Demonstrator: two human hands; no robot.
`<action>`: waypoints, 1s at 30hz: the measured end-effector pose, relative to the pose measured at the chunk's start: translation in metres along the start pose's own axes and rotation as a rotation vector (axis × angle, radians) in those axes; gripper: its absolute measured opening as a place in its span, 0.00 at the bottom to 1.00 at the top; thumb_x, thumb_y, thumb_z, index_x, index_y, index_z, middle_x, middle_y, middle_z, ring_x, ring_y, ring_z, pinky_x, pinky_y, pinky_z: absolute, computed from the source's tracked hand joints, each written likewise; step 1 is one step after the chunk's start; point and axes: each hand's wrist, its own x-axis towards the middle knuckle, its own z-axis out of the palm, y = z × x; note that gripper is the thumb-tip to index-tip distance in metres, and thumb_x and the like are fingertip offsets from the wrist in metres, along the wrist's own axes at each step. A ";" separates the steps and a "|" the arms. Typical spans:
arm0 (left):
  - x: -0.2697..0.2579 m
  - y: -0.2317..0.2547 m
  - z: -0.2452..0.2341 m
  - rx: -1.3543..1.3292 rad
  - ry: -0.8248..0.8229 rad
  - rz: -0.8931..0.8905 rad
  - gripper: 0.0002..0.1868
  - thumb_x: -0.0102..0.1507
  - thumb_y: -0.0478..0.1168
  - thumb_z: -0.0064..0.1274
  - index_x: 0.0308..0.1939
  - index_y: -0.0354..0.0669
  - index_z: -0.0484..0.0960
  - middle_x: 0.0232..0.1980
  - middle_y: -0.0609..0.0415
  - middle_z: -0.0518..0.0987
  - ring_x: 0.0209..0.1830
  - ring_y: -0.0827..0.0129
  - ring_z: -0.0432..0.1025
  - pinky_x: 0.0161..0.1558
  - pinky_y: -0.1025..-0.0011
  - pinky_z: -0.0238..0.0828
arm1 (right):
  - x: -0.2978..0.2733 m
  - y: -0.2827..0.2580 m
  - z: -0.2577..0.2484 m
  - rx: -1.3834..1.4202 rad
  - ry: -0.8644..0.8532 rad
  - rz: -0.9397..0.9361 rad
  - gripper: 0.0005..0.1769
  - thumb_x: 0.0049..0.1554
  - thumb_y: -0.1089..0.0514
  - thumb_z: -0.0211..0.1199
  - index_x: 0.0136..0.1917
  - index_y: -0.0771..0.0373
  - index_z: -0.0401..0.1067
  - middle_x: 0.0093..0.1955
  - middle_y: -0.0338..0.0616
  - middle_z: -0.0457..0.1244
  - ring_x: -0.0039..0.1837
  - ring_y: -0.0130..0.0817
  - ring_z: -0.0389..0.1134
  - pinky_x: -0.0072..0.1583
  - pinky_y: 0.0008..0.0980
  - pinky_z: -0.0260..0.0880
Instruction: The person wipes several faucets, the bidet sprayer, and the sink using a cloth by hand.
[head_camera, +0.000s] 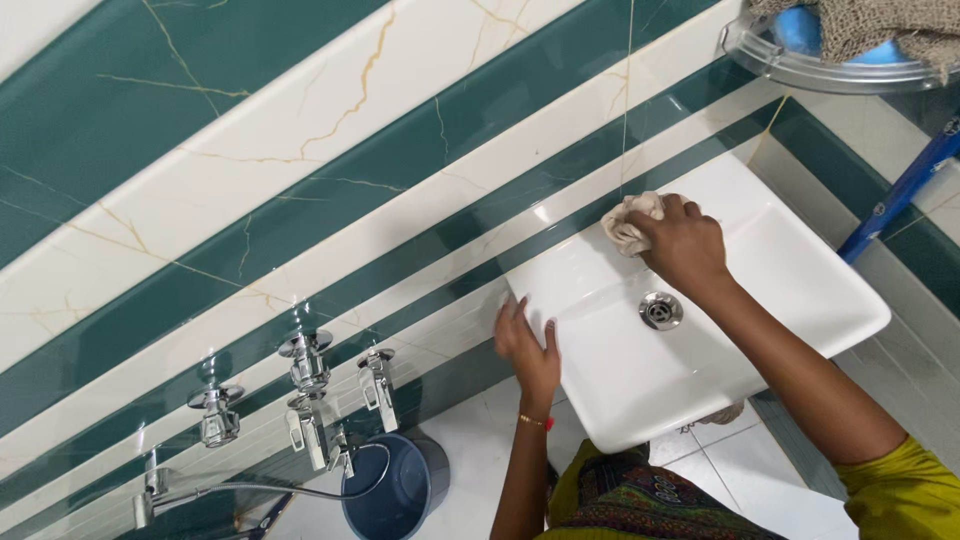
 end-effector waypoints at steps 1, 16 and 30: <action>0.023 0.020 0.002 -0.158 -0.134 0.074 0.29 0.69 0.45 0.51 0.73 0.43 0.66 0.77 0.39 0.62 0.78 0.45 0.55 0.73 0.44 0.45 | 0.007 -0.001 0.000 0.022 -0.039 0.012 0.30 0.47 0.51 0.74 0.64 0.39 0.75 0.58 0.51 0.64 0.55 0.50 0.69 0.50 0.44 0.74; 0.144 0.097 0.096 -0.562 -0.469 0.285 0.33 0.65 0.24 0.44 0.75 0.48 0.63 0.76 0.44 0.65 0.76 0.47 0.61 0.71 0.59 0.63 | 0.018 0.007 0.018 0.078 -0.229 0.109 0.37 0.53 0.44 0.67 0.71 0.54 0.61 0.62 0.60 0.61 0.61 0.59 0.67 0.53 0.50 0.73; 0.152 0.136 0.101 -0.062 -0.565 0.498 0.24 0.67 0.34 0.49 0.64 0.68 0.78 0.64 0.67 0.81 0.64 0.68 0.73 0.62 0.63 0.60 | -0.021 0.036 0.059 0.726 -0.013 0.430 0.31 0.59 0.53 0.60 0.71 0.65 0.58 0.64 0.61 0.64 0.67 0.56 0.65 0.65 0.49 0.64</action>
